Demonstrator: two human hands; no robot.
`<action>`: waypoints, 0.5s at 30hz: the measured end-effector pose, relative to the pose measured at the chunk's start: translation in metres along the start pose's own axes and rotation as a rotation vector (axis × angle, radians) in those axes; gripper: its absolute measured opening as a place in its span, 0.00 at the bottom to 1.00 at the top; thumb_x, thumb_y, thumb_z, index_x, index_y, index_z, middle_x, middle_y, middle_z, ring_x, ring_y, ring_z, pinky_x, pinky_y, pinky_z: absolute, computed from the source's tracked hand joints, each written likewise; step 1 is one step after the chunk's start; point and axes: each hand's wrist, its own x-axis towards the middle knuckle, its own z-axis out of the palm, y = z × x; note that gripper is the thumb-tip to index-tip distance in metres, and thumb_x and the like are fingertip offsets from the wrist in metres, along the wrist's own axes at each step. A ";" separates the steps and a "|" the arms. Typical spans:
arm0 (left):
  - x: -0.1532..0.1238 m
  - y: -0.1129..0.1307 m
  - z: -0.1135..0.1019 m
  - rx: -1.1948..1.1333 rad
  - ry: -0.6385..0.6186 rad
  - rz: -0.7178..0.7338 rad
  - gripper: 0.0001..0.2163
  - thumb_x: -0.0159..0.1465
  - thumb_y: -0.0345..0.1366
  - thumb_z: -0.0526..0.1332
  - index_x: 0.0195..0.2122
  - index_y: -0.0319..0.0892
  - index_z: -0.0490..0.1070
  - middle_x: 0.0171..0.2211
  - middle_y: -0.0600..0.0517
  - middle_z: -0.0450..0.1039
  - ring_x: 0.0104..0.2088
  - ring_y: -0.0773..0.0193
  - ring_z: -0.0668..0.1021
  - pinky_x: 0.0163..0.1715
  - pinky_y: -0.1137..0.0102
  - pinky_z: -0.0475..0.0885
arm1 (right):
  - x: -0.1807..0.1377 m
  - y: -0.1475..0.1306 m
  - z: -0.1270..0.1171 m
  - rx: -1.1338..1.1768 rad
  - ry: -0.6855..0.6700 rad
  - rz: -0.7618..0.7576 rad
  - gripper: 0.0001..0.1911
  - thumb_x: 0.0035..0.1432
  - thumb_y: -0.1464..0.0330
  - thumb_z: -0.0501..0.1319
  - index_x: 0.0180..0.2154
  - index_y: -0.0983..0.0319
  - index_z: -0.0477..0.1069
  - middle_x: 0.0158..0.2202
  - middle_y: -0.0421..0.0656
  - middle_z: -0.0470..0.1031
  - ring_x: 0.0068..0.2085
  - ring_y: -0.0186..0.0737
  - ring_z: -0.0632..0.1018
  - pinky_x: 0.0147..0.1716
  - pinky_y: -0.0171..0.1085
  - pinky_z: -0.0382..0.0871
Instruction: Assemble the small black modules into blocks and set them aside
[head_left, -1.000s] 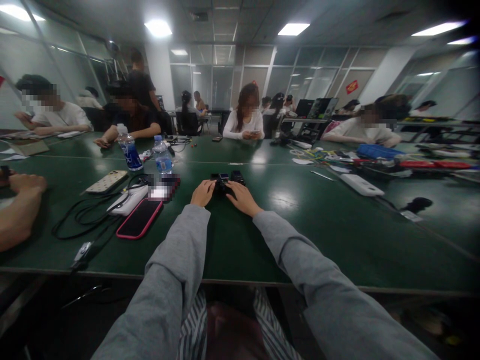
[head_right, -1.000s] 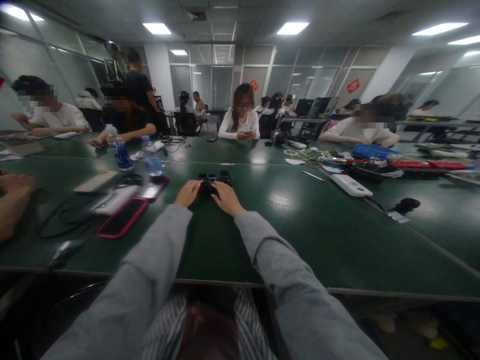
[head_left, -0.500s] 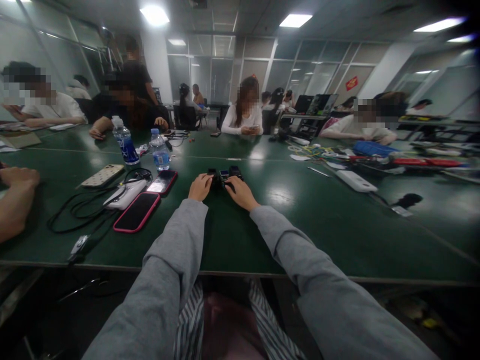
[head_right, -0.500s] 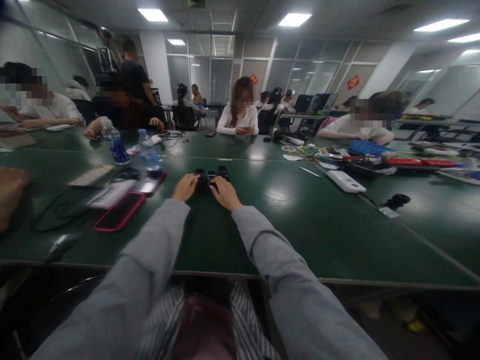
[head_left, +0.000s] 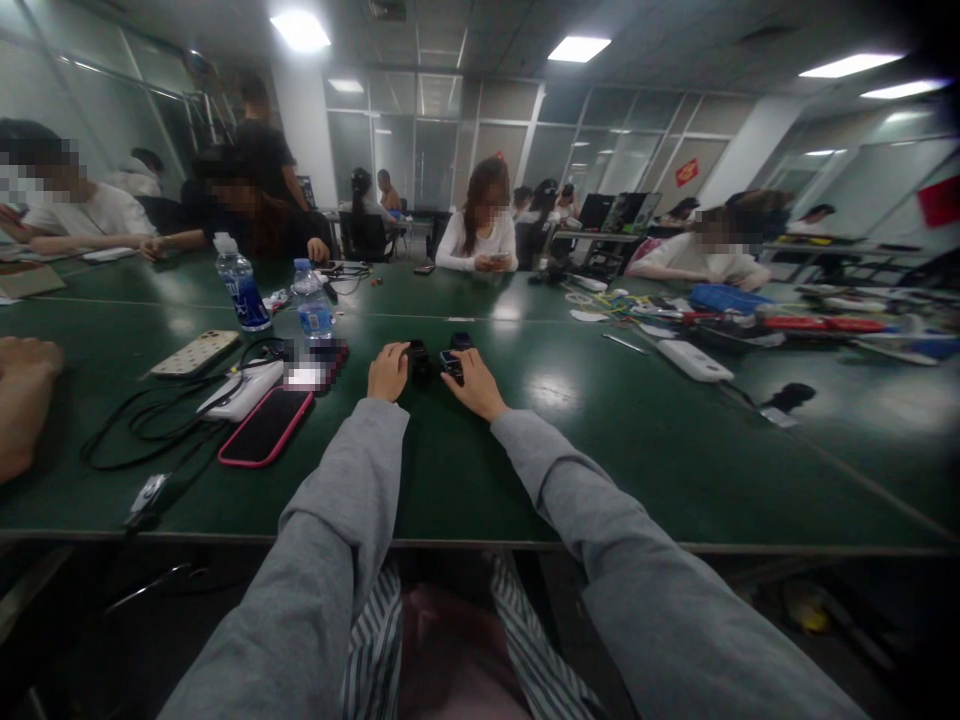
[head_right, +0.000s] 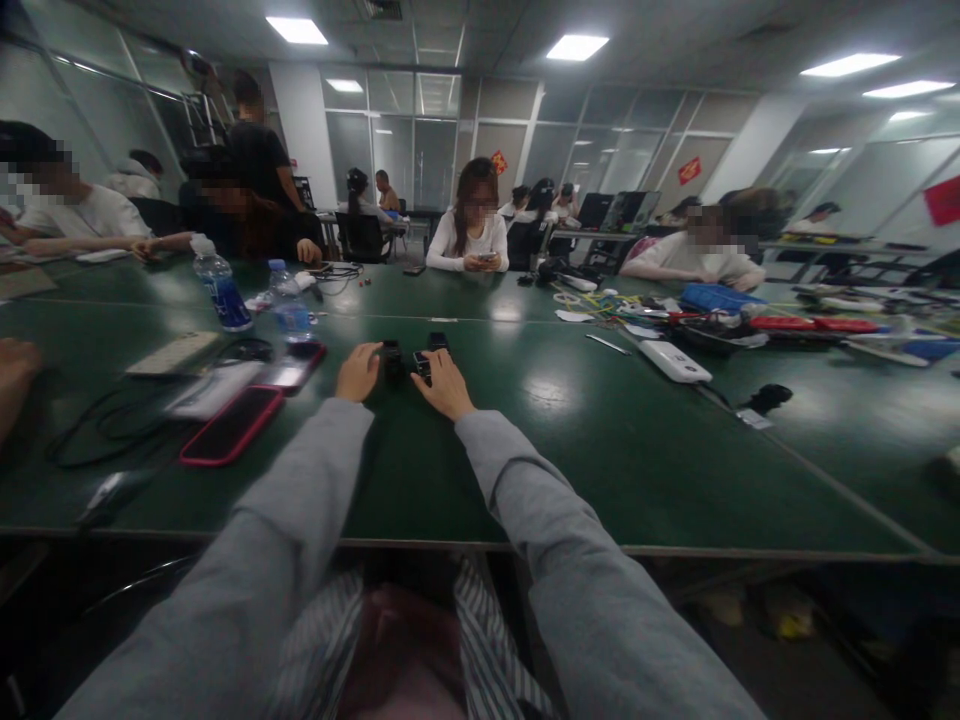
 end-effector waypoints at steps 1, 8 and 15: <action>0.000 -0.001 0.001 -0.004 -0.013 0.014 0.18 0.68 0.33 0.49 0.57 0.48 0.66 0.58 0.47 0.66 0.57 0.58 0.70 0.56 0.61 0.67 | 0.000 0.001 0.001 0.002 0.001 -0.004 0.26 0.63 0.56 0.53 0.58 0.63 0.59 0.53 0.53 0.63 0.52 0.51 0.70 0.51 0.50 0.69; 0.003 -0.003 0.007 -0.020 -0.078 0.091 0.19 0.65 0.27 0.50 0.51 0.49 0.73 0.57 0.50 0.67 0.55 0.61 0.71 0.57 0.62 0.67 | 0.002 0.007 0.009 -0.001 -0.031 -0.039 0.25 0.63 0.60 0.54 0.58 0.63 0.58 0.53 0.53 0.64 0.55 0.51 0.69 0.53 0.49 0.69; 0.002 0.004 -0.001 -0.019 -0.020 0.101 0.19 0.64 0.24 0.49 0.48 0.47 0.75 0.51 0.50 0.71 0.52 0.60 0.73 0.55 0.62 0.68 | 0.002 0.009 0.009 0.005 -0.055 -0.070 0.25 0.61 0.65 0.55 0.58 0.65 0.59 0.52 0.53 0.65 0.54 0.50 0.70 0.52 0.48 0.70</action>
